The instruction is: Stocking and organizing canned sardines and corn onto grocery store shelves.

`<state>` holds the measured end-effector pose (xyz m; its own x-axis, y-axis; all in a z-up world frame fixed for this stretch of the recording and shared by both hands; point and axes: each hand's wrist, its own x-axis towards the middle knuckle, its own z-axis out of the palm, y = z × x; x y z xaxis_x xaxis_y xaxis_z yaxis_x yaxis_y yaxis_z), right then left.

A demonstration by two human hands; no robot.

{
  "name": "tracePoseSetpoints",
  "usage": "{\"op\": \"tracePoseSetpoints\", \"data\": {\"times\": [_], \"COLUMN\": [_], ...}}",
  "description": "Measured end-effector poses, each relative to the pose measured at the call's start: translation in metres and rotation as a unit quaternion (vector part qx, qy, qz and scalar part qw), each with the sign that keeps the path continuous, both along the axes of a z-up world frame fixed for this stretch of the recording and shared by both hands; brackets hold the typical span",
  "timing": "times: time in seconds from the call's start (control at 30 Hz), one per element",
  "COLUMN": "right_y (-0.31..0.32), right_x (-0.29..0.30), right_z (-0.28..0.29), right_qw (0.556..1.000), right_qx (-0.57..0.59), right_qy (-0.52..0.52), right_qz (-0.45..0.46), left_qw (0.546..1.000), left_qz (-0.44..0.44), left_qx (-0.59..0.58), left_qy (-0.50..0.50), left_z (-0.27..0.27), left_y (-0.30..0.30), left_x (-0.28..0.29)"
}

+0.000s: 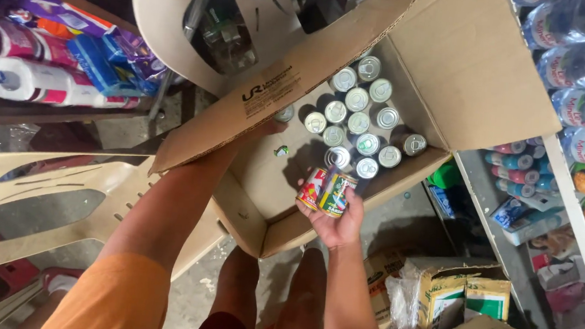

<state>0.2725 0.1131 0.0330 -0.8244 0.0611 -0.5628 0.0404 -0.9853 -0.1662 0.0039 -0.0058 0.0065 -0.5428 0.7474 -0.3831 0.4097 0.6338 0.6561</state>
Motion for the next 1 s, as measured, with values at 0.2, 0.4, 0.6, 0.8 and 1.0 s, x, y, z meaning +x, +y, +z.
{"op": "tracePoseSetpoints", "data": {"times": [0.2, 0.4, 0.6, 0.8, 1.0], "right_y": [0.0, 0.001, 0.003, 0.004, 0.005], "right_x": [-0.01, -0.008, -0.01, -0.012, -0.01], "right_z": [0.013, 0.009, 0.007, 0.007, 0.007], "right_qw": [1.0, 0.999, 0.999, 0.998, 0.998], "right_qx": [-0.008, -0.013, -0.026, -0.042, -0.053], "right_qy": [0.025, 0.035, 0.028, 0.031, 0.032], "right_qz": [0.002, -0.001, 0.007, 0.016, 0.026], "left_qw": [0.993, 0.974, 0.957, 0.989, 0.983], "left_qz": [-0.014, -0.033, -0.024, -0.054, -0.014], "left_qx": [0.037, 0.083, 0.161, 0.14, 0.099], "left_qy": [0.109, 0.208, 0.239, 0.005, -0.153], "left_z": [0.017, -0.015, -0.076, -0.029, 0.008], "left_y": [0.007, 0.022, 0.012, 0.0, -0.003], "left_x": [0.015, 0.035, 0.04, 0.004, -0.002]}}
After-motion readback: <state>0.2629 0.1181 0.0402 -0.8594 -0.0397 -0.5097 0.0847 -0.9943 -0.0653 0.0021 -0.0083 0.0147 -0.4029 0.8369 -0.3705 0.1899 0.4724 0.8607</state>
